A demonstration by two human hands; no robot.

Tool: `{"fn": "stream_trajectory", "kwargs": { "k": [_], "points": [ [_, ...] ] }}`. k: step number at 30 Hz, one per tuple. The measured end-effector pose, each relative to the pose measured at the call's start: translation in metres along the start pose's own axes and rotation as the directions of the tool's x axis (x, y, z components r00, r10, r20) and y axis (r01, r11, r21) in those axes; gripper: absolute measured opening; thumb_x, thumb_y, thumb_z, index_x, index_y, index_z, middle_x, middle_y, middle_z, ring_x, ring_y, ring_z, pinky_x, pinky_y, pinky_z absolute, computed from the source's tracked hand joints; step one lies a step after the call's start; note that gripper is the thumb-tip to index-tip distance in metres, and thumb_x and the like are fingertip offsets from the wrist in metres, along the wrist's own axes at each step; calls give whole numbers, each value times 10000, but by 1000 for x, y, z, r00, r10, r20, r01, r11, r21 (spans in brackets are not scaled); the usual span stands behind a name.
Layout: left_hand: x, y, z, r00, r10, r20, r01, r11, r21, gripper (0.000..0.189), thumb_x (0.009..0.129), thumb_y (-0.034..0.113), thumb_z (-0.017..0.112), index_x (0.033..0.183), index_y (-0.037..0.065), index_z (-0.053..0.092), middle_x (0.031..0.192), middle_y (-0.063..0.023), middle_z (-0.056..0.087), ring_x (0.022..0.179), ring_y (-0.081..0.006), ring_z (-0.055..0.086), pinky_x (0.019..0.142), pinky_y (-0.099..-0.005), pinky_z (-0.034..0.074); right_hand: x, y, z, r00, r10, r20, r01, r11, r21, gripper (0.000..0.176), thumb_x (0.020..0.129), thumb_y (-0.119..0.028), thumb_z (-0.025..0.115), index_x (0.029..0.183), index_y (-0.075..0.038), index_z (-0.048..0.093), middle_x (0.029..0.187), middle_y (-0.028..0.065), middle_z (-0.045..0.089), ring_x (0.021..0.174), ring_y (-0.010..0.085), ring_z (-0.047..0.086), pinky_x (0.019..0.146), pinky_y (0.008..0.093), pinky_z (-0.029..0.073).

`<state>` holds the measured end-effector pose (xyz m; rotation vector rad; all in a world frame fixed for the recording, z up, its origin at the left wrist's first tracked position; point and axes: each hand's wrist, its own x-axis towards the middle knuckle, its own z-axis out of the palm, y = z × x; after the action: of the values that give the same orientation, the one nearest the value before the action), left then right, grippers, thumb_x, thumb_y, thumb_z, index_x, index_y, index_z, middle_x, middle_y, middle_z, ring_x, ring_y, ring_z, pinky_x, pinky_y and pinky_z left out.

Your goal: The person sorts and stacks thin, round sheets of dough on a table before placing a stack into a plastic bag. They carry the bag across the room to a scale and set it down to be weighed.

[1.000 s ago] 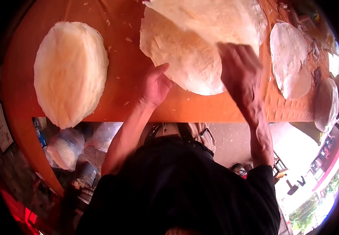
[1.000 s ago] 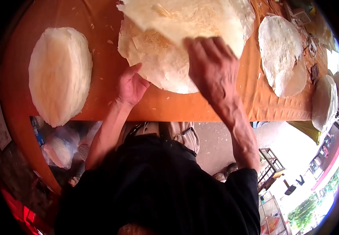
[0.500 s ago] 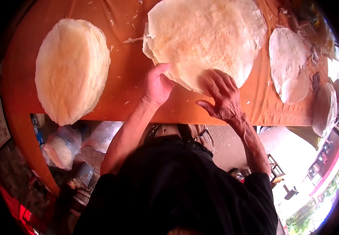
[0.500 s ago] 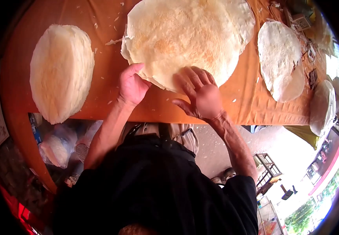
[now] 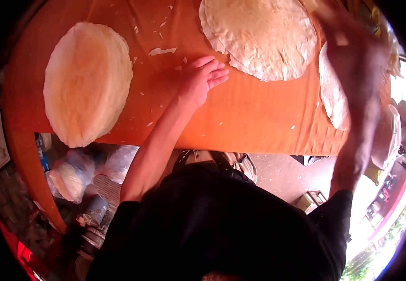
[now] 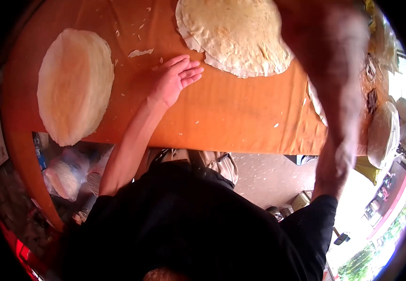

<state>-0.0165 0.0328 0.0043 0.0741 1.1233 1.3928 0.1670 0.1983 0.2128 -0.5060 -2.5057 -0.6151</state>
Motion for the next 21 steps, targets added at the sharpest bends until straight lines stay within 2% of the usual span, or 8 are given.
{"fn": "stream_trajectory", "kwargs": {
  "k": [2,3,4,5,6,13,18,21],
  "points": [
    [8,-3,7,1000,-9,-2,9,1000,-21,356,926,122,545,1217,-56,443,1074,-175,597,966,-290,631,861,-383,537,-39,-29,61,889,255,381,-333,930,154,124,851,-114,617,942,-129,699,910,55,692,745,250,661,647,317,530],
    [8,0,14,999,-27,-18,26,1000,-14,357,917,112,558,1212,-55,444,1064,-172,600,953,-289,636,849,-381,542,-64,-33,95,901,212,380,-313,922,227,64,823,-97,582,772,-120,612,728,72,620,589,212,590,510,318,453],
    [10,1,17,998,-45,-33,45,999,-5,359,908,102,570,1207,-55,445,1053,-169,604,939,-287,641,838,-380,547,-89,-38,130,911,169,377,-292,909,298,197,796,-81,547,602,-111,525,545,88,548,433,174,519,373,319,377],
    [15,-2,14,999,-49,-1,49,998,-38,327,893,92,593,1166,-45,477,1047,-158,607,892,-275,648,807,-369,557,-106,-38,144,827,129,547,-292,930,224,163,803,-101,553,641,-103,574,566,102,555,479,229,567,415,357,418],
    [18,-2,16,999,-48,23,48,998,-29,306,892,96,595,1148,-38,492,1039,-147,610,882,-268,647,802,-365,557,-111,-45,140,797,207,567,-387,896,218,94,826,-133,583,810,-97,668,704,94,616,652,282,613,587,390,492],
    [34,-22,41,998,-14,58,8,994,106,216,855,59,598,1060,6,557,1035,-62,616,911,-168,621,778,-318,569,-124,-66,146,864,293,409,-438,837,327,53,778,-126,619,772,-98,663,709,63,610,711,269,609,589,380,501],
    [33,-26,56,991,90,99,-84,994,-63,230,837,30,582,1065,10,557,1038,-70,624,924,-174,621,803,-326,561,-109,-67,146,900,216,379,-359,859,365,76,794,-160,619,765,-94,644,733,70,605,742,264,602,621,368,501],
    [36,-22,55,990,78,114,-71,995,-70,233,840,43,580,1070,16,561,1028,-66,626,912,-178,623,796,-330,557,-114,-72,143,875,269,403,-440,790,427,92,799,-179,624,816,-98,666,742,58,610,777,261,603,636,376,503]
  ]
}}
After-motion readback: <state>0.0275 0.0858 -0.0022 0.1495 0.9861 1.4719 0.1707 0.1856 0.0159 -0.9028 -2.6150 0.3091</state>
